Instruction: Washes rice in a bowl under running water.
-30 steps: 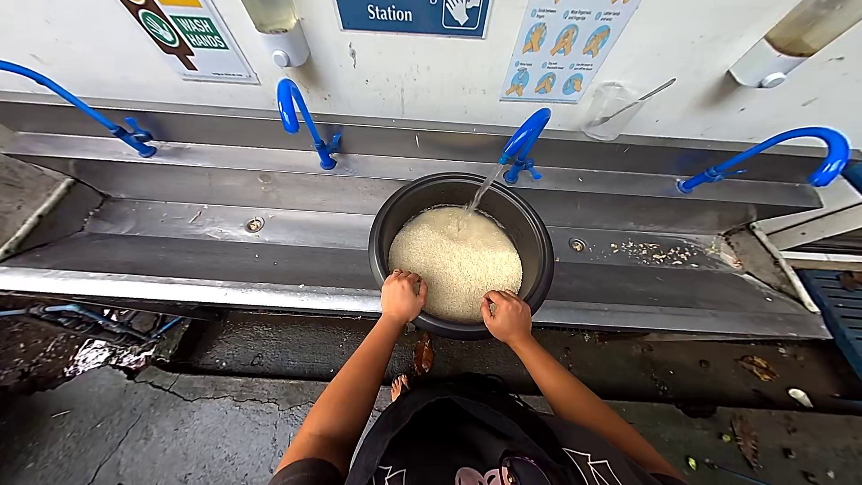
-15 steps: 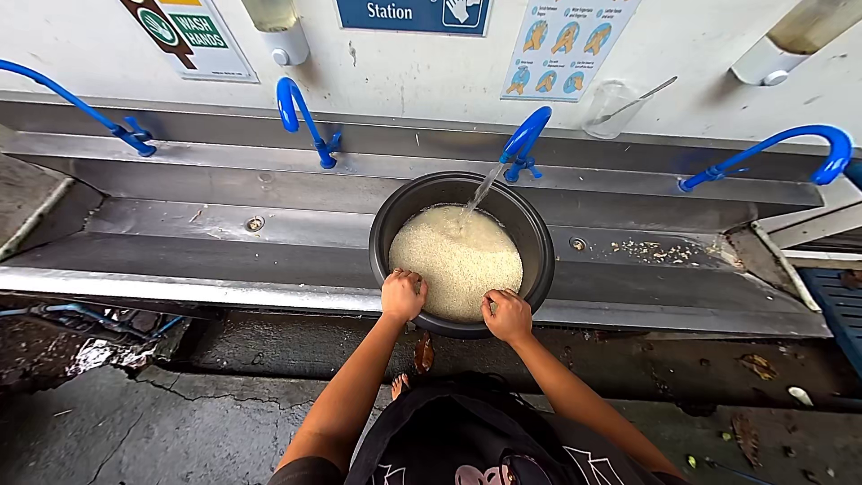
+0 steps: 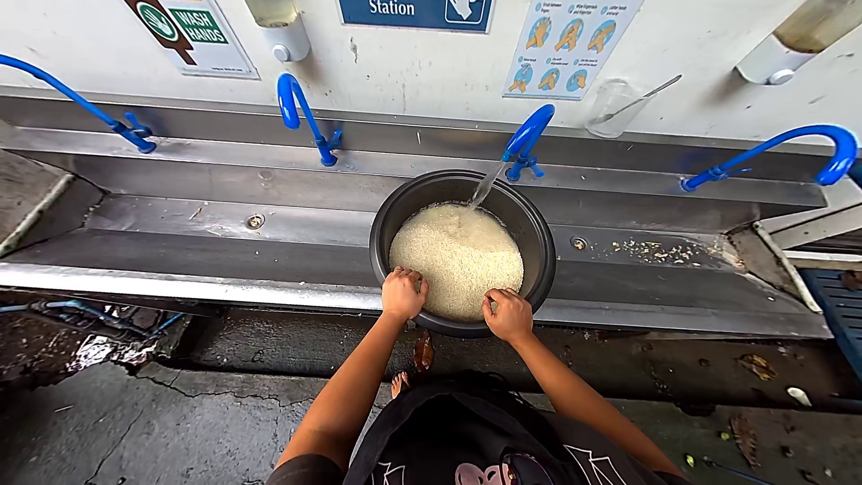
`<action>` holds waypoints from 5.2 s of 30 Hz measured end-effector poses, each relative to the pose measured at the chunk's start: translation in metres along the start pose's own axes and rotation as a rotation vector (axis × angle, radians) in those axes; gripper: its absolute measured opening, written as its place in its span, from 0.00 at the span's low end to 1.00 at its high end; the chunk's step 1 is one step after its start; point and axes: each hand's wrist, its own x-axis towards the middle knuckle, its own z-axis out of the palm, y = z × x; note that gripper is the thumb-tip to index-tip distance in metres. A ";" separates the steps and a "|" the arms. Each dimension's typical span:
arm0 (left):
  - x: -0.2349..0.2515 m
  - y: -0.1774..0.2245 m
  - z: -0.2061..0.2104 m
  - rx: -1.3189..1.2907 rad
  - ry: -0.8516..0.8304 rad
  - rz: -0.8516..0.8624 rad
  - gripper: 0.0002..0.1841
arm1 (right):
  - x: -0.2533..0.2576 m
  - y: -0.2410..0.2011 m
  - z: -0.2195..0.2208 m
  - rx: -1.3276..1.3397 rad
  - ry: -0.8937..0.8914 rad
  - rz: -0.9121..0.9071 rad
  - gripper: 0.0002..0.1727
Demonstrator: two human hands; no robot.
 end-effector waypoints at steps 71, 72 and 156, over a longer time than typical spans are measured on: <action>0.000 0.000 0.001 -0.012 0.015 -0.009 0.24 | 0.000 0.001 0.002 0.008 0.028 -0.010 0.20; 0.000 0.000 0.001 -0.012 0.015 -0.009 0.24 | 0.000 0.001 0.002 0.010 0.025 -0.009 0.20; 0.000 -0.001 0.003 -0.015 0.042 -0.001 0.23 | 0.000 0.002 0.003 0.005 0.046 -0.019 0.21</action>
